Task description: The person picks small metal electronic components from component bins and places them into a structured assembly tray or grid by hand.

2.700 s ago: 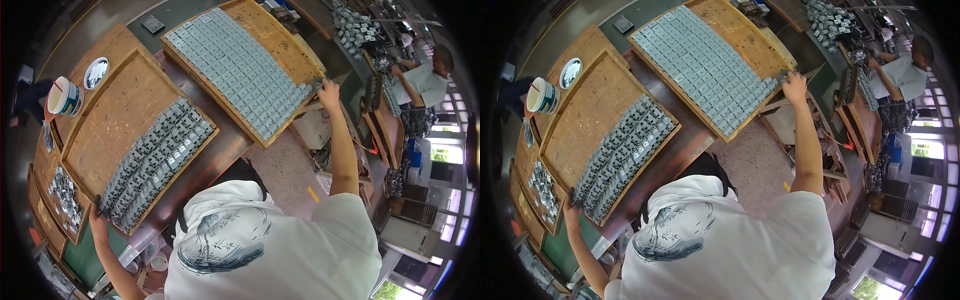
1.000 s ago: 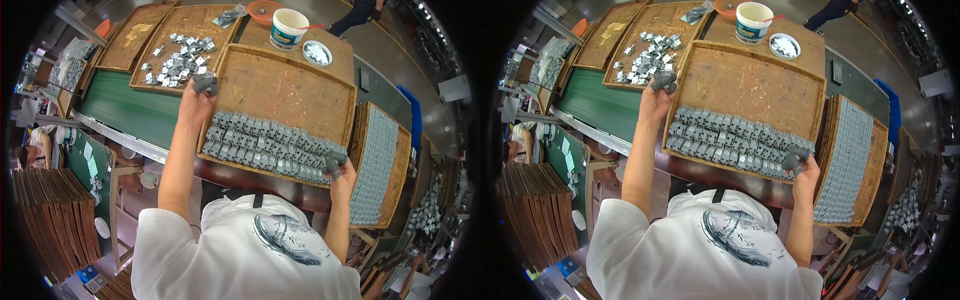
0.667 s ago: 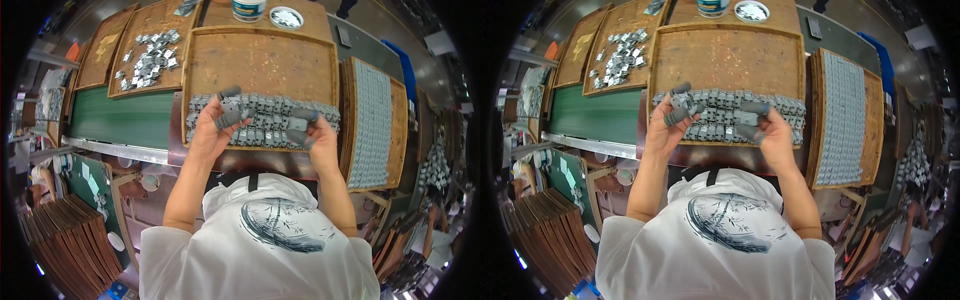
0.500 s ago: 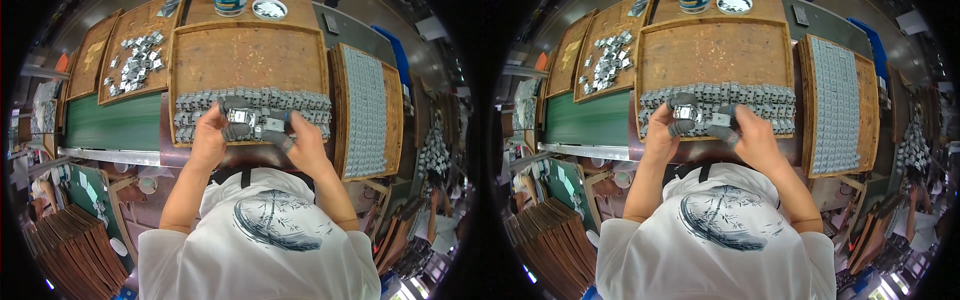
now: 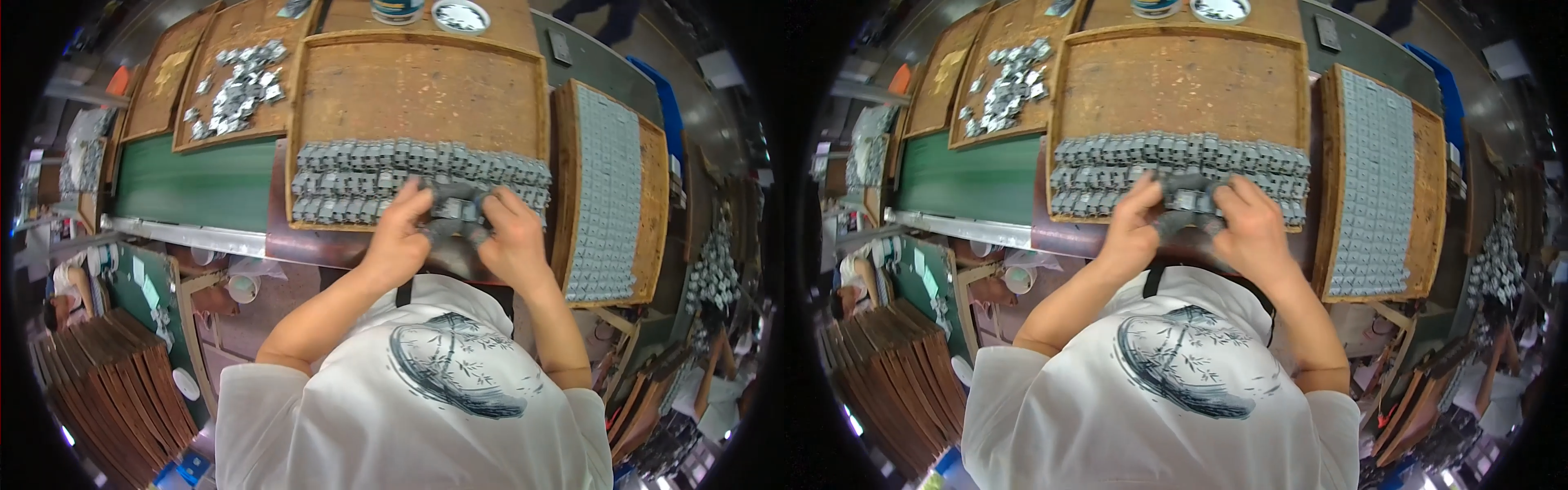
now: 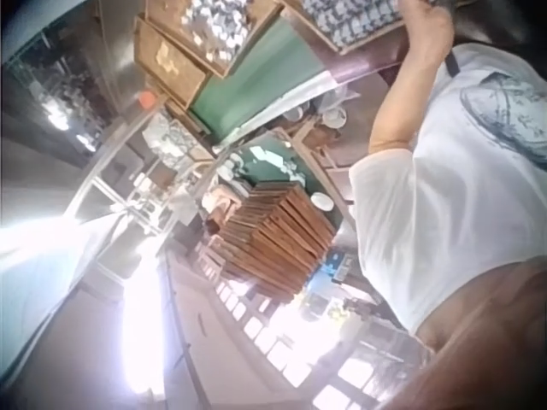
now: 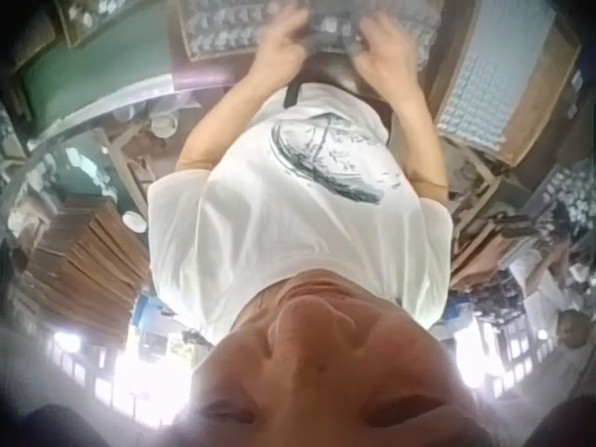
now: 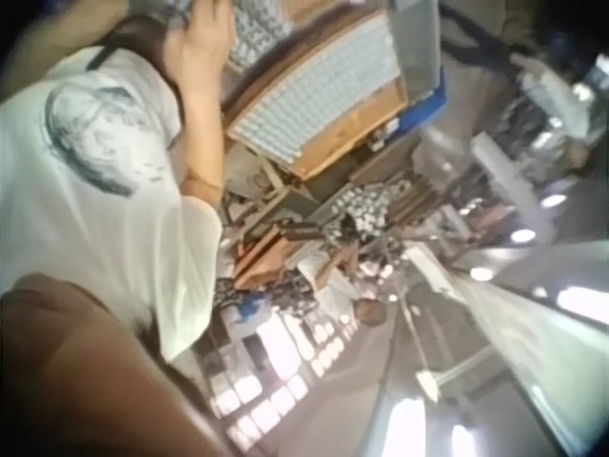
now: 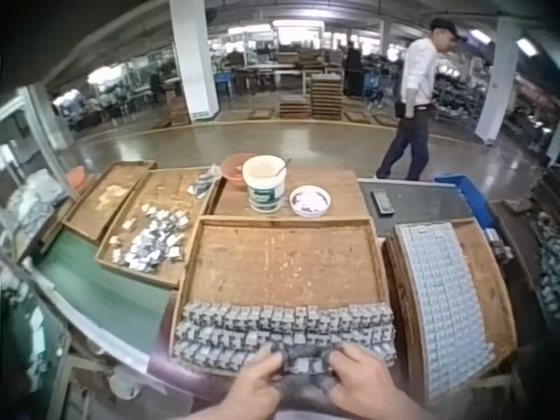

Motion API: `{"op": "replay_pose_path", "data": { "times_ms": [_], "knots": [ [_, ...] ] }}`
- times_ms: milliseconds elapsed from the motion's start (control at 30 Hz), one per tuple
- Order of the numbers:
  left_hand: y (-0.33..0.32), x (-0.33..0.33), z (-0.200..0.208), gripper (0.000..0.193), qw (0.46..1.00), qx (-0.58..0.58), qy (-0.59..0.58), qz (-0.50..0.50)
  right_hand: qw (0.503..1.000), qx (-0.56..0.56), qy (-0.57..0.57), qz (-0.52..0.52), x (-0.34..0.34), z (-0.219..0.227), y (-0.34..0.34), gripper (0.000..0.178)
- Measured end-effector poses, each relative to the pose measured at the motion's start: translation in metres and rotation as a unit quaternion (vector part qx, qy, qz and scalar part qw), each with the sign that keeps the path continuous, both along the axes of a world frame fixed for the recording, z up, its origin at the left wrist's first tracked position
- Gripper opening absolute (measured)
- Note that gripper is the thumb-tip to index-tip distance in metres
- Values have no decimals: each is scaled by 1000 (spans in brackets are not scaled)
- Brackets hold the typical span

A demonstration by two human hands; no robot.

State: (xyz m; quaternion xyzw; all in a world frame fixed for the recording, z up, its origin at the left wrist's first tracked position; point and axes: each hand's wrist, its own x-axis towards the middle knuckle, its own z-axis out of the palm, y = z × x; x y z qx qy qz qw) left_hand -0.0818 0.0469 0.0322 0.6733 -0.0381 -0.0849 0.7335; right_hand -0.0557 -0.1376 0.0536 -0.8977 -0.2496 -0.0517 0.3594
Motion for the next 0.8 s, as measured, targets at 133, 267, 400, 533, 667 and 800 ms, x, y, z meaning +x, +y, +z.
{"op": "replay_pose_path", "data": {
  "times_ms": [133, 267, 400, 533, 667, 800],
  "knots": [
    [-8, 4, -8, 36, 995, -80, 48, -44, 995, 21, 95, 39, 3, 7, -22, 20],
    [-24, 0, -8, 44, 1000, -10, -18, 4, 998, -49, 12, -29, -6, -5, -14, 19],
    [-27, -4, -5, 59, 930, 307, -184, 83, 997, -6, -20, -71, -6, -13, 10, 17],
    [3, 5, -5, 72, 917, 329, -210, 76, 999, 32, 26, -10, -7, -11, 26, 18],
    [31, -7, -12, 70, 935, 266, -231, 43, 971, 86, 222, 30, 0, -12, 37, 29],
    [46, -23, -18, 62, 923, 289, -247, 48, 931, 124, 330, 92, -1, -19, 52, 40]
  ]
}}
